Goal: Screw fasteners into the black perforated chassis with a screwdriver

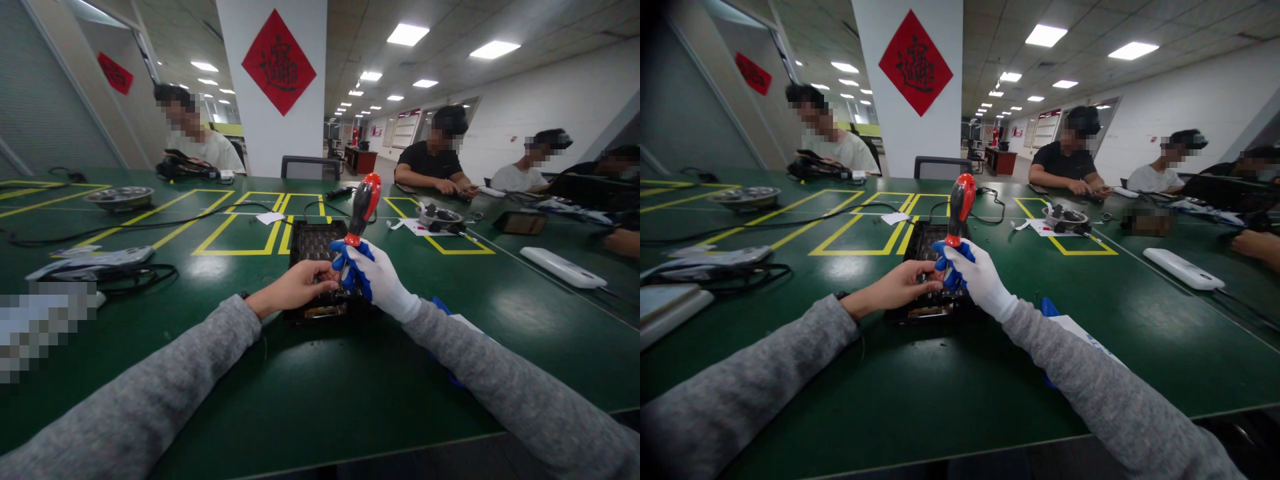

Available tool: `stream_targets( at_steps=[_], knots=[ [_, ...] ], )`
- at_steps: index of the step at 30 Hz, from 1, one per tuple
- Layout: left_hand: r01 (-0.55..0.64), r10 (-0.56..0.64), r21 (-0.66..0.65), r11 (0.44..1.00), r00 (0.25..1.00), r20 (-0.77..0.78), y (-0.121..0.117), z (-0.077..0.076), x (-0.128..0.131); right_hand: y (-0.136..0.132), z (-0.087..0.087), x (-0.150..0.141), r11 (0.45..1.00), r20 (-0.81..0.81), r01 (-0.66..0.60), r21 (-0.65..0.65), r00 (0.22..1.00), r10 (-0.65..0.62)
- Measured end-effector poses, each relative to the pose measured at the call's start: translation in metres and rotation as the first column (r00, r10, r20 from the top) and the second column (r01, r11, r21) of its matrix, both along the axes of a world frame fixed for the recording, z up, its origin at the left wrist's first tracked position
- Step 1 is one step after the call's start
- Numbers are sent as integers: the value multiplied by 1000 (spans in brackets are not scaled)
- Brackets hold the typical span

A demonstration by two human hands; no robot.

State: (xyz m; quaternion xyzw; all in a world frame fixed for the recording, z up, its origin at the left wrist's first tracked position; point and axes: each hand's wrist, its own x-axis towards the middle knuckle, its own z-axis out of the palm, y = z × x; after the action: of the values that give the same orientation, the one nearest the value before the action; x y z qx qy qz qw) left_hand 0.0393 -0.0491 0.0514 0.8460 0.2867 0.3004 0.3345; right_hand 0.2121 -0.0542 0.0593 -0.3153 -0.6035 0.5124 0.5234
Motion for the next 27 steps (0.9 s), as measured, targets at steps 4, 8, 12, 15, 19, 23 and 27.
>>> stream_targets(
  at_steps=[4, 8, 12, 15, 19, 23, 27],
  knots=[
    [10, -10, -11, 1000, 1000, -6, 0, 0, 1, 0, 1, -1, 999, 13, 39, 4, 999, -39],
    [-58, 58, -34, 998, 998, 13, -1, -2, 2, 0, 1, -2, 997, 26, 76, -6, 997, -76],
    [-47, 47, -25, 999, 999, 4, -1, -1, 2, -2, 1, -2, 998, 14, 57, 1, 998, -57],
    [-61, 61, -18, 998, 998, 23, -1, -2, 1, -1, 0, -1, 998, -29, 54, 10, 998, -54],
    [-282, 280, -16, 959, 940, 196, 1, -5, -1, 3, -4, -2, 993, -104, 116, 0, 988, -115],
    [-438, 430, -33, 898, 861, 272, 3, -7, -3, 11, -9, -1, 992, -42, 121, -32, 992, -122],
    [-444, 437, -39, 895, 857, 274, 4, -8, -4, 14, -10, 1, 995, 44, 69, -66, 997, -66]
  ],
)
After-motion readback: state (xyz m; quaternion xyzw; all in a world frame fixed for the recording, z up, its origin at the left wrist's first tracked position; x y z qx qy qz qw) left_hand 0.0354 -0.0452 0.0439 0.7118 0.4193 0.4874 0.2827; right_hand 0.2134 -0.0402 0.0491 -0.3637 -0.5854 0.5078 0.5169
